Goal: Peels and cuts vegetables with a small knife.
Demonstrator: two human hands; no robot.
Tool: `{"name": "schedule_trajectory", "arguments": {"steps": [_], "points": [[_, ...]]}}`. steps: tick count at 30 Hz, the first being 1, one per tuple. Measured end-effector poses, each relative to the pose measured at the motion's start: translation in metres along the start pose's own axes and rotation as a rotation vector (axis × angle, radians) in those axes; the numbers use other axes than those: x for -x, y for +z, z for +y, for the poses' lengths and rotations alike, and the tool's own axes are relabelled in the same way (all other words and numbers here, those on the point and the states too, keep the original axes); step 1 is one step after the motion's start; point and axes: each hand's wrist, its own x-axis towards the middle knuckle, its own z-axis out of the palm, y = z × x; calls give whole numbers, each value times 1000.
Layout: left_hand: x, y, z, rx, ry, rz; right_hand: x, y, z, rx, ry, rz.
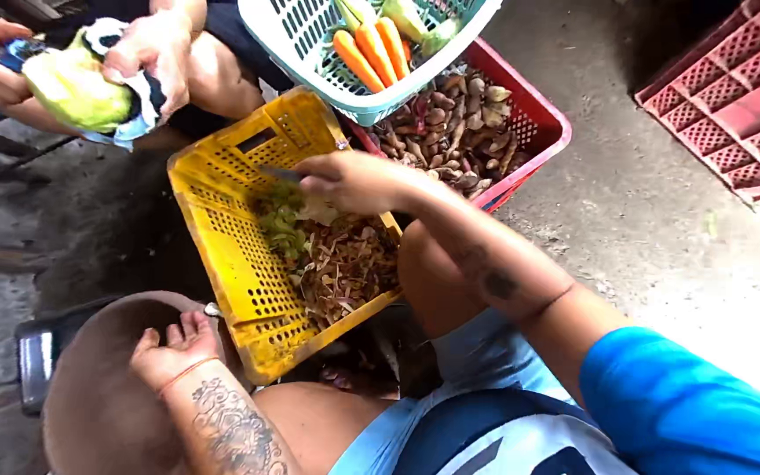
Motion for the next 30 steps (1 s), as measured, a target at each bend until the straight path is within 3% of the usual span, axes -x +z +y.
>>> {"name": "schedule_trajectory", "arguments": {"steps": [7,10,14,21,27,30], "points": [[6,23,-11,-93,21,-48,39,-96,148,253,456,124],[11,33,-17,-144,35,-48,48,-103,201,250,689,82],[10,42,-26,-200,42,-54,41,-92,234,270,821,-3],[3,46,-36,-255,50,-72,-5,-71,249,396,724,27],[0,51,-44,-294,39,-90,-71,-53,271,325,400,130],[0,50,-44,-290,25,-89,-99,-44,279,277,448,136]]}}
